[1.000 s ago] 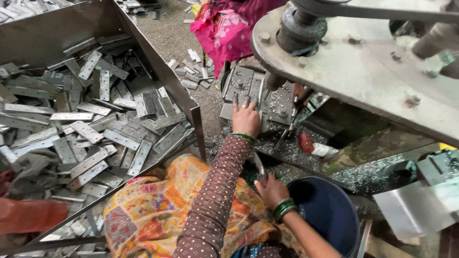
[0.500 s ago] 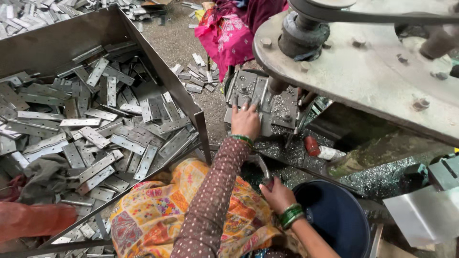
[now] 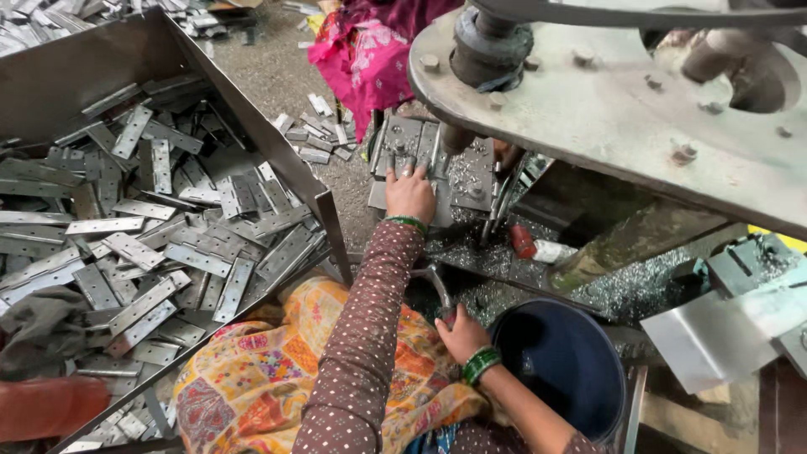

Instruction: The person takes metal plates from a metal bin, places each plate into a machine fixture by hand, and pulls a machine lever to punch holes into them.

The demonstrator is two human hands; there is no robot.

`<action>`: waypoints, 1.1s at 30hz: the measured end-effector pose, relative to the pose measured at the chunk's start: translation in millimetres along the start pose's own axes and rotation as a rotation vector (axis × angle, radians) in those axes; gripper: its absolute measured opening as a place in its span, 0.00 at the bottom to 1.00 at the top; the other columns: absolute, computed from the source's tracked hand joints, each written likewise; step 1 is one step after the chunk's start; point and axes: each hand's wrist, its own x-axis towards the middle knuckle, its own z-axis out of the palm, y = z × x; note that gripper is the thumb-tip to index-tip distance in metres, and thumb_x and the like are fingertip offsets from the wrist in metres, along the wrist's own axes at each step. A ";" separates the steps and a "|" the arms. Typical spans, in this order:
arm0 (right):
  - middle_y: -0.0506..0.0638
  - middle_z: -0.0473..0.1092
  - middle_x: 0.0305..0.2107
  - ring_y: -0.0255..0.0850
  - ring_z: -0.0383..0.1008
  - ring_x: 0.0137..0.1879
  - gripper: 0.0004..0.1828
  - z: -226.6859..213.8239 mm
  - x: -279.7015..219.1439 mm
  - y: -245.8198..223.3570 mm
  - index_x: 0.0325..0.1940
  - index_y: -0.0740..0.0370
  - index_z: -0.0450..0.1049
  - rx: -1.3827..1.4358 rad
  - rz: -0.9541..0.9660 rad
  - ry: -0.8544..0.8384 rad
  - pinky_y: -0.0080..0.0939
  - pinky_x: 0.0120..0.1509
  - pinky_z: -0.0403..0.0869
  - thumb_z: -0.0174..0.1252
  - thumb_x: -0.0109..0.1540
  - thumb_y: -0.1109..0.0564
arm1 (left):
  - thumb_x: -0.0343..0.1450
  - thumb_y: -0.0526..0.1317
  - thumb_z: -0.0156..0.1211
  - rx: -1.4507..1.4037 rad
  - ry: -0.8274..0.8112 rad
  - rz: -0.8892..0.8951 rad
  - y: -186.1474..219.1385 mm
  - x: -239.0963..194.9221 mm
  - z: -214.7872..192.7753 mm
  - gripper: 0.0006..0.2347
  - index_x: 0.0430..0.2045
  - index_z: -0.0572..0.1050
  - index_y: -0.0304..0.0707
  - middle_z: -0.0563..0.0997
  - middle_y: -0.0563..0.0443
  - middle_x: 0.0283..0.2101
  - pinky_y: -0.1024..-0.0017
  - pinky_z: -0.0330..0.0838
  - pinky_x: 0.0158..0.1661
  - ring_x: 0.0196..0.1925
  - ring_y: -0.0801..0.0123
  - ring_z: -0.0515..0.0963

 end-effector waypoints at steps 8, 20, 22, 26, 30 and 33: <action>0.62 0.78 0.32 0.59 0.80 0.40 0.32 12.5 13.2 11.6 0.52 0.63 0.70 -0.061 0.061 -0.174 0.59 0.45 0.77 0.53 0.63 0.32 | 0.73 0.41 0.51 0.023 -0.164 -0.011 -2.5 8.5 -2.7 0.12 0.32 0.85 0.40 0.73 0.51 0.63 0.40 0.48 0.68 0.71 0.57 0.64; 0.62 0.77 0.32 0.63 0.79 0.38 0.32 26.8 9.8 9.4 0.56 0.61 0.64 0.029 0.060 -0.007 0.61 0.42 0.75 0.58 0.59 0.36 | 0.72 0.39 0.51 0.031 -0.125 -0.004 -0.8 5.0 -16.5 0.12 0.36 0.85 0.39 0.70 0.55 0.69 0.42 0.51 0.69 0.70 0.60 0.67; 0.63 0.78 0.31 0.62 0.79 0.40 0.29 -22.6 5.1 -0.9 0.47 0.63 0.67 0.067 0.001 -0.158 0.58 0.45 0.76 0.58 0.61 0.35 | 0.73 0.39 0.49 0.067 -0.165 0.014 1.0 0.0 -21.5 0.12 0.38 0.84 0.40 0.68 0.54 0.70 0.42 0.49 0.68 0.71 0.61 0.65; 0.64 0.77 0.34 0.63 0.79 0.43 0.29 -54.6 4.7 -27.8 0.45 0.63 0.69 0.036 0.049 -0.161 0.58 0.48 0.76 0.60 0.59 0.34 | 0.72 0.38 0.47 0.258 -0.292 0.093 21.8 -47.0 -38.6 0.15 0.49 0.79 0.46 0.63 0.50 0.71 0.42 0.33 0.71 0.75 0.58 0.55; 0.64 0.78 0.35 0.62 0.79 0.45 0.29 -55.1 7.6 -30.0 0.45 0.61 0.70 -0.003 0.038 -0.162 0.59 0.51 0.76 0.59 0.59 0.34 | 0.73 0.40 0.50 0.332 -0.245 0.109 39.9 -118.8 -53.5 0.14 0.48 0.79 0.38 0.62 0.42 0.72 0.39 0.32 0.72 0.77 0.52 0.55; 0.64 0.78 0.36 0.62 0.79 0.45 0.29 -51.6 7.9 -29.7 0.45 0.60 0.70 -0.018 0.041 -0.146 0.58 0.51 0.76 0.59 0.59 0.33 | 0.69 0.37 0.51 0.342 0.248 0.096 24.0 -125.6 -47.5 0.15 0.48 0.78 0.39 0.72 0.42 0.64 0.37 0.40 0.70 0.73 0.53 0.62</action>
